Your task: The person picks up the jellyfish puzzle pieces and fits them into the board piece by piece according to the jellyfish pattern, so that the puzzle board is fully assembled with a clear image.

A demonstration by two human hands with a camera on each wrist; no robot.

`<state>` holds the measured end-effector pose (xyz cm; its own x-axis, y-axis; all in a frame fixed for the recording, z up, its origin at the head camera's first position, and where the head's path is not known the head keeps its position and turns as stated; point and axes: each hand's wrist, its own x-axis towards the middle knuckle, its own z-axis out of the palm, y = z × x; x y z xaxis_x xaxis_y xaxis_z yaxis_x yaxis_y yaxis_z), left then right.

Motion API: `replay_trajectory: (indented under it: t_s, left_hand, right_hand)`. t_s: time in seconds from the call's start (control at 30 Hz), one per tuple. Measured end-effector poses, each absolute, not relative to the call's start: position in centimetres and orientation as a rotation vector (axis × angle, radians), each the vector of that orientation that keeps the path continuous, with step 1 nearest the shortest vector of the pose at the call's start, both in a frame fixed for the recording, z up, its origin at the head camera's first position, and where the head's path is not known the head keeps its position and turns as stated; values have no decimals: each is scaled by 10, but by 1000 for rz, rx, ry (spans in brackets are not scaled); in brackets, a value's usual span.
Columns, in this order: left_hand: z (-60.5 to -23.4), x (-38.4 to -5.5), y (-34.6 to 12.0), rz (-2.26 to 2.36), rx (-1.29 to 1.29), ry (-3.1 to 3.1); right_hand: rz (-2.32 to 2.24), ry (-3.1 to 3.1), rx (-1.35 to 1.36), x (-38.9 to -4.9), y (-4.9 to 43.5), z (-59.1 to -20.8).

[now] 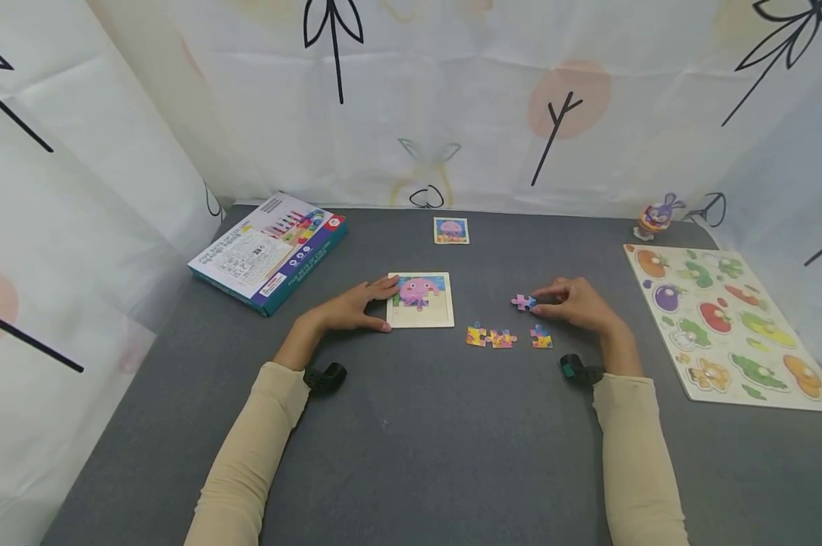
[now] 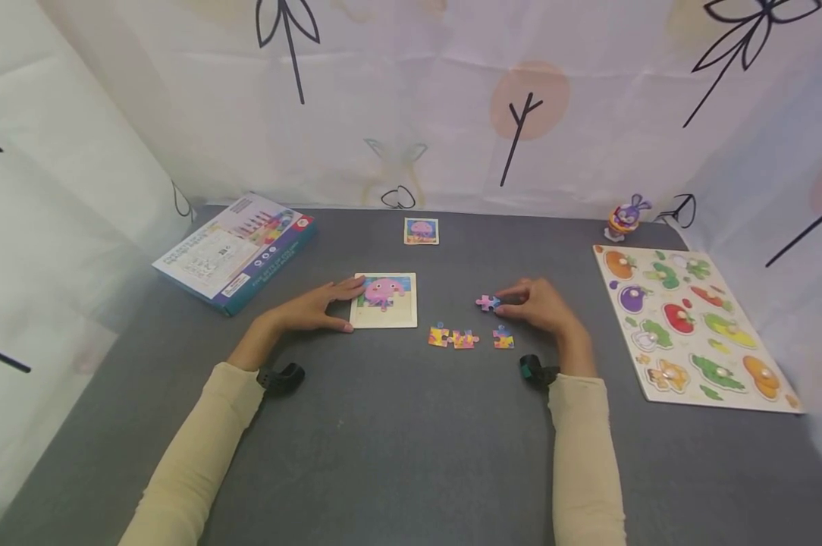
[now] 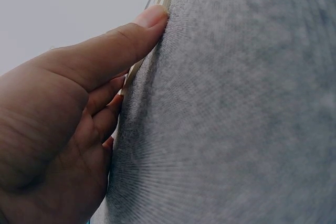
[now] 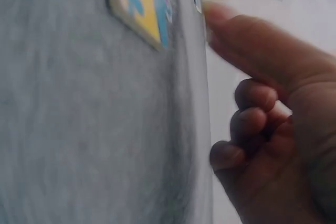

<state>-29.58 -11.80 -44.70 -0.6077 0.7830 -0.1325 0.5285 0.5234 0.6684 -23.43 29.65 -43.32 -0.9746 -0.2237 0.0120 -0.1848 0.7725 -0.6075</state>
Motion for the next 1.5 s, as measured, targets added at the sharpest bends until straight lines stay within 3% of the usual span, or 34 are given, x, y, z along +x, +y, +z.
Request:
replay_trajectory:
  t_s: [0.97, 1.5]
  left_hand:
    - [-444, -293, -118, 829, 1049, 2348]
    - [-445, -295, -118, 810, 1043, 2355]
  right_hand:
    - [-1020, 2793, -621, -272, 183, -424]
    - [-977, 2772, -591, -279, 163, -429]
